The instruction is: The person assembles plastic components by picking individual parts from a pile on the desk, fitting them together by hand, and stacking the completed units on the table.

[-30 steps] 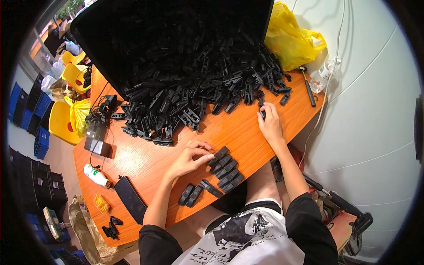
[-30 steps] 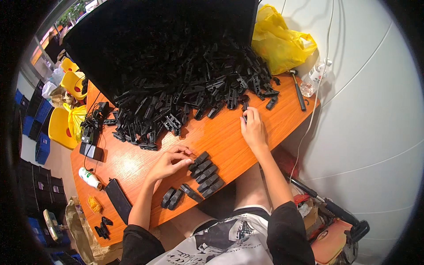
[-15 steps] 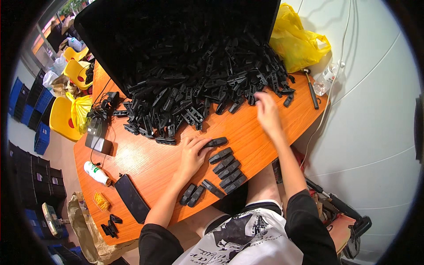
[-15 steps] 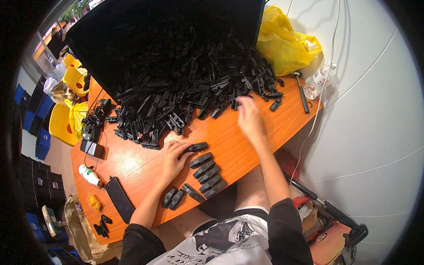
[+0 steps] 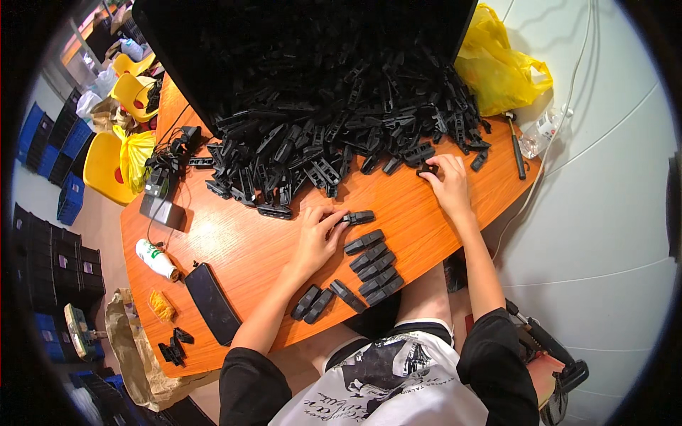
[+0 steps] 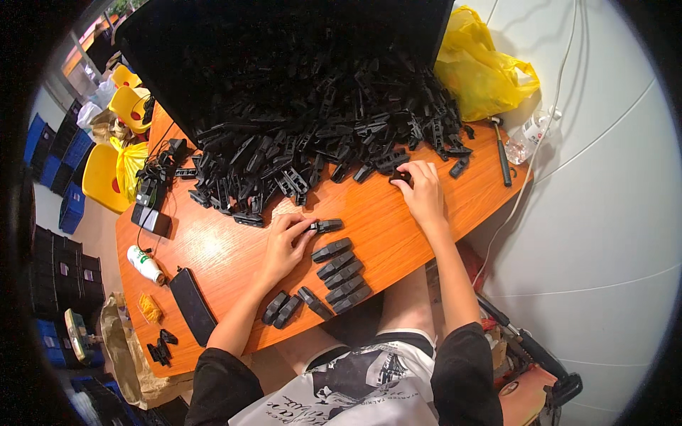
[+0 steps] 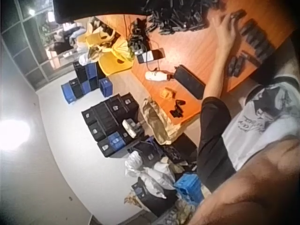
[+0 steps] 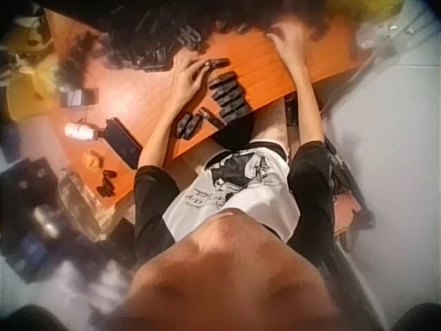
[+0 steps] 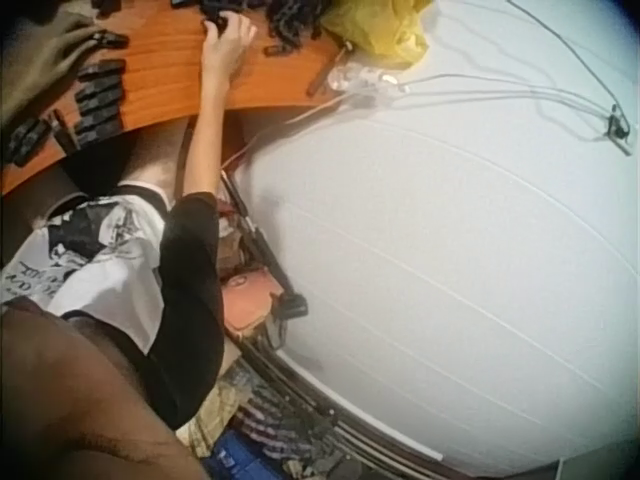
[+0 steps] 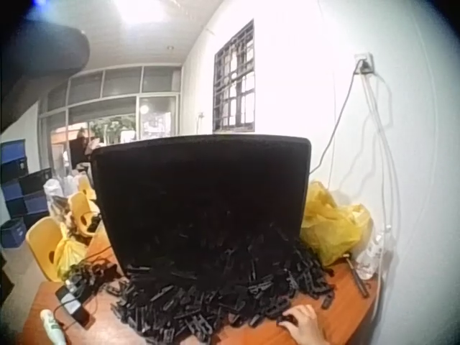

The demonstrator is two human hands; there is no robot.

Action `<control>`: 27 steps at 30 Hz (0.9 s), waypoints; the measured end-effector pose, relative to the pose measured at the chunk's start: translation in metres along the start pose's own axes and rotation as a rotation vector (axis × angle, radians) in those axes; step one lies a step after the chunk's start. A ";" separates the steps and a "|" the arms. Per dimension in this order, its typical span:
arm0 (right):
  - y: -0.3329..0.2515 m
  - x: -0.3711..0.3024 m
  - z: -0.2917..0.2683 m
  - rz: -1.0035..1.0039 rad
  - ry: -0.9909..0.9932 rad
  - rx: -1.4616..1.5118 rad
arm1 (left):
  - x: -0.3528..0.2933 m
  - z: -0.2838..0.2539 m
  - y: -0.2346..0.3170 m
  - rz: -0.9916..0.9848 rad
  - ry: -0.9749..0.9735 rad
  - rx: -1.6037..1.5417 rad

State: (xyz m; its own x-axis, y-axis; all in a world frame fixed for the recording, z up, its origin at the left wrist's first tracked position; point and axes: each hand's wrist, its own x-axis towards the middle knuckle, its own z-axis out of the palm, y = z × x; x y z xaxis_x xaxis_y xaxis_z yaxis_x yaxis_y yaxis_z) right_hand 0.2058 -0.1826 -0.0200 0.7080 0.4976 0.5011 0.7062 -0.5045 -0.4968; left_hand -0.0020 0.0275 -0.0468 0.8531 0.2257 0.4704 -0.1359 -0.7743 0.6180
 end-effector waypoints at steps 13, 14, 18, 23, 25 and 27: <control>-0.065 -0.039 0.045 0.273 -0.291 0.675 | 0.001 -0.009 0.022 -0.305 -0.208 -0.145; -0.062 -0.041 0.050 0.256 -0.297 0.692 | 0.001 -0.007 0.018 -0.304 -0.212 -0.146; -0.072 -0.035 0.049 0.242 -0.488 0.658 | 0.005 -0.007 -0.001 0.008 0.022 0.027; -0.081 -0.023 0.044 0.170 -0.611 0.825 | 0.008 -0.006 0.004 0.063 -0.010 0.115; -0.080 -0.022 0.039 0.293 -0.604 0.849 | 0.006 -0.007 0.003 0.076 -0.012 0.175; -0.073 -0.026 0.032 0.241 -0.573 0.787 | 0.005 -0.007 0.001 0.062 0.012 0.168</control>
State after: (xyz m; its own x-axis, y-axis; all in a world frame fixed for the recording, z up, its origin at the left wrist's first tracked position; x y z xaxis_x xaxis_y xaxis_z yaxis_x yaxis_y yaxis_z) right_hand 0.1361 -0.1362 -0.0199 0.5824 0.8128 0.0113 0.1995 -0.1294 -0.9713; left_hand -0.0013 0.0319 -0.0398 0.8397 0.1809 0.5120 -0.1007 -0.8746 0.4742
